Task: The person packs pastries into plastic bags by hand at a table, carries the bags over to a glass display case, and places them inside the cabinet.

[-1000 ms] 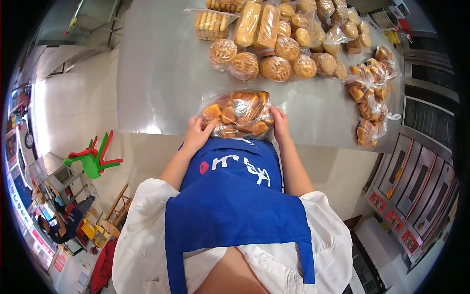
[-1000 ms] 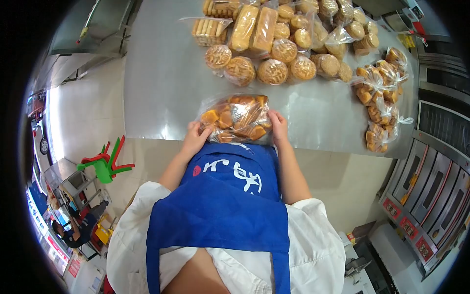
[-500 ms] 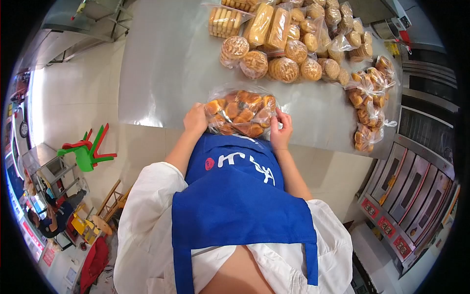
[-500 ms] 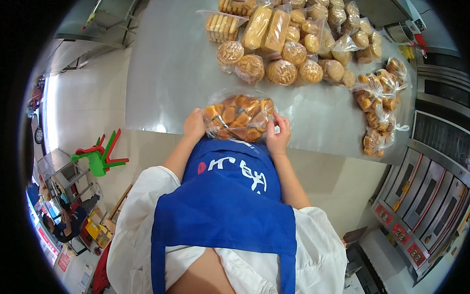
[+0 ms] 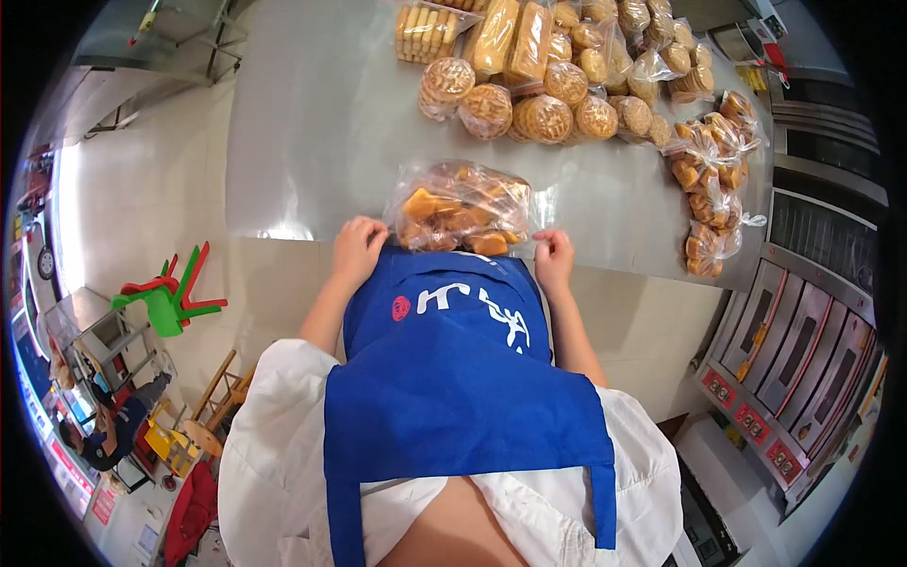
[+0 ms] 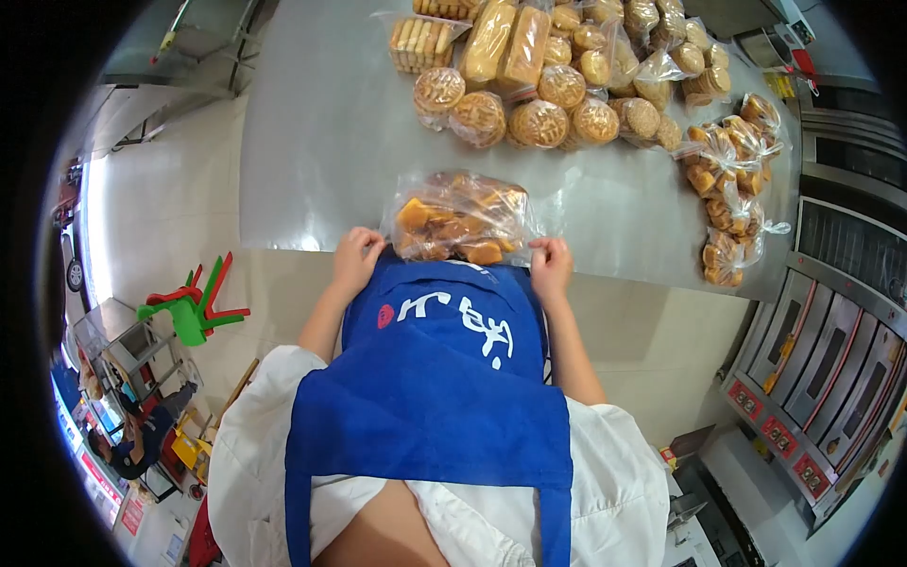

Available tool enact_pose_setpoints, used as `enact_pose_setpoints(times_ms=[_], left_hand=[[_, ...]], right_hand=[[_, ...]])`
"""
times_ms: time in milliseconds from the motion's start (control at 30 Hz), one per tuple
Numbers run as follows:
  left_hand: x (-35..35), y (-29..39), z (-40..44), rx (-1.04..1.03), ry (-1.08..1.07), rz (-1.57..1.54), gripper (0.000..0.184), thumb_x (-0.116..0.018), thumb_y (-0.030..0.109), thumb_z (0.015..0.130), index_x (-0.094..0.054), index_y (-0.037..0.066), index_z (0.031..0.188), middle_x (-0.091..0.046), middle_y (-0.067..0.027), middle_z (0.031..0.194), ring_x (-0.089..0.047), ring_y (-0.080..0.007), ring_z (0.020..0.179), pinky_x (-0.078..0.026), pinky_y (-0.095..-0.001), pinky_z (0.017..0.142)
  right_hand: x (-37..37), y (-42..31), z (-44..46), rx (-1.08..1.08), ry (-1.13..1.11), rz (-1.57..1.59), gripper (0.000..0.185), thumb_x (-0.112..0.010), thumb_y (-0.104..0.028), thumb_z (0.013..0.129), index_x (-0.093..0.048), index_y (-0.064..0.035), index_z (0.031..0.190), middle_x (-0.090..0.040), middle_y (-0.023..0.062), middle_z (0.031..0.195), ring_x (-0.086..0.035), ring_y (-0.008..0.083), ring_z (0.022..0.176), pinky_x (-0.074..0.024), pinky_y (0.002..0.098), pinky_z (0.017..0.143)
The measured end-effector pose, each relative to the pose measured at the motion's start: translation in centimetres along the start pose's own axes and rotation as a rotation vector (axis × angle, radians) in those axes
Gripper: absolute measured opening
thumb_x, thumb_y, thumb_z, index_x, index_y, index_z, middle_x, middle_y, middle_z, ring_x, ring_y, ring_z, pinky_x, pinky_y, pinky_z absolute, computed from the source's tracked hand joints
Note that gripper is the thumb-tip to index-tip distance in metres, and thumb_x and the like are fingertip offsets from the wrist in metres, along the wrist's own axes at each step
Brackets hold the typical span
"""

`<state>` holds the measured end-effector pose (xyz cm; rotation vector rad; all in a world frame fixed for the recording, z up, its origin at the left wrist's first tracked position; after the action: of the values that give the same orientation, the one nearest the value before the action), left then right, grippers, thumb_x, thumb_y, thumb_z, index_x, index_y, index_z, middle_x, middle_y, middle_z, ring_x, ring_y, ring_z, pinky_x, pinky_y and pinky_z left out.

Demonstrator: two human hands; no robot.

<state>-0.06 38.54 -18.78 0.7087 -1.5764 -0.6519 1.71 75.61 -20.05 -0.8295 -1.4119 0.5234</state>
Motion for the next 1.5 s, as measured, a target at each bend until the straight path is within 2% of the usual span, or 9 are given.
enact_pose_setpoints(times_ms=[67,167,433,600,800,1233,1333,1400,1500], left_hand=[[1.0,1.1,-0.9,-0.13,-0.095,0.151,0.011,-0.063,0.014,0.084,-0.062,0.003,0.083,-0.06,-0.0084,0.087,-0.059,-0.0231,0.077,-0.048,-0.0316,0.07],[1.8,4.1,-0.2,0.003,-0.032,-0.072,0.009,-0.064,0.011,0.083,-0.062,0.002,0.082,-0.061,-0.0086,0.087,-0.06,-0.0232,0.079,-0.048,-0.0322,0.071],[6.9,9.8,0.6,-0.156,0.074,-0.072,0.006,-0.066,0.006,0.078,-0.062,0.003,0.082,-0.059,-0.0073,0.085,-0.059,-0.0239,0.08,-0.047,-0.0324,0.07],[7.8,8.7,0.7,-0.288,0.027,0.325,0.007,-0.069,0.011,0.075,-0.063,0.01,0.08,-0.058,-0.0042,0.081,-0.058,-0.0235,0.079,-0.042,-0.0362,0.071],[8.6,8.9,0.1,-0.385,0.207,0.294,0.007,-0.068,0.016,0.077,-0.062,0.013,0.081,-0.057,-0.0009,0.078,-0.057,-0.0212,0.08,-0.041,-0.0357,0.074],[5.6,8.9,1.2,-0.306,-0.194,0.52,0.008,-0.067,0.013,0.069,-0.063,0.009,0.075,-0.057,-0.0062,0.083,-0.058,-0.024,0.082,-0.045,-0.0391,0.069],[4.7,8.8,1.4,-0.417,-0.274,0.287,0.009,-0.066,0.016,0.071,-0.063,0.009,0.074,-0.061,-0.0072,0.08,-0.061,-0.0287,0.077,-0.048,-0.0434,0.064],[4.4,9.1,1.6,-0.146,-0.421,0.488,0.015,-0.065,0.023,0.076,-0.062,0.009,0.078,-0.064,-0.0106,0.076,-0.064,-0.0331,0.071,-0.05,-0.0447,0.062],[4.5,8.4,1.7,0.083,-0.297,0.703,0.021,-0.06,0.027,0.083,-0.061,0.007,0.077,-0.067,-0.0136,0.072,-0.067,-0.0318,0.068,-0.052,-0.0444,0.061]], right_hand=[[0.7,-1.6,-0.6,-0.016,-0.08,-0.085,0.016,-0.047,0.002,0.079,-0.062,-0.0011,0.084,-0.055,0.0034,0.074,-0.051,0.0098,0.064,-0.0444,0.0241,0.057],[1.1,-6.4,0.9,-0.274,0.007,0.468,0.016,-0.047,0.006,0.076,-0.061,-0.0005,0.082,-0.049,0.0023,0.074,-0.049,0.0085,0.061,-0.0515,0.0267,0.054],[5.0,-13.8,3.5,-0.102,0.027,0.576,0.019,-0.043,0.01,0.072,-0.059,0.003,0.08,-0.048,0.003,0.082,-0.046,0.0058,0.061,-0.0557,0.0241,0.055],[4.7,-13.7,3.6,0.046,0.055,0.402,0.018,-0.047,0.012,0.071,-0.06,0.0005,0.073,-0.05,0.0055,0.08,-0.049,0.0082,0.062,-0.0523,0.0232,0.053],[5.8,-16.6,2.5,0.462,0.145,0.022,0.018,-0.058,0.01,0.069,-0.063,-0.0068,0.072,-0.05,0.0065,0.073,-0.052,0.0188,0.062,-0.0417,0.0289,0.05],[1.0,-18.4,4.3,0.492,-0.142,-0.6,0.011,-0.064,-0.006,0.072,-0.065,-0.009,0.083,-0.055,0.0074,0.084,-0.054,0.0248,0.086,-0.0454,0.0358,0.074],[-1.8,-17.9,4.1,0.547,-0.279,-0.533,0.015,-0.059,-0.006,0.075,-0.065,-0.0092,0.089,-0.057,0.0085,0.087,-0.056,0.025,0.088,-0.0459,0.0363,0.075],[-3.1,-16.9,4.8,0.576,-0.211,-0.761,0.013,-0.053,-0.01,0.078,-0.062,-0.008,0.087,-0.058,0.0071,0.092,-0.056,0.0226,0.091,-0.045,0.0348,0.076],[-3.6,-16.4,5.5,0.566,-0.346,-0.846,0.011,-0.053,-0.013,0.079,-0.062,-0.0098,0.084,-0.06,0.0063,0.092,-0.057,0.0217,0.092,-0.0446,0.0356,0.076]])
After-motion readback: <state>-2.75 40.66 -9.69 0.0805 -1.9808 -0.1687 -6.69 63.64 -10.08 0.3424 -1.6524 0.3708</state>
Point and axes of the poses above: each hand's wrist, its own z-axis towards the middle knuckle, its own x-axis out of the back of the hand, y = z × x, the point moved 1 cm from there along z, towards the middle knuckle
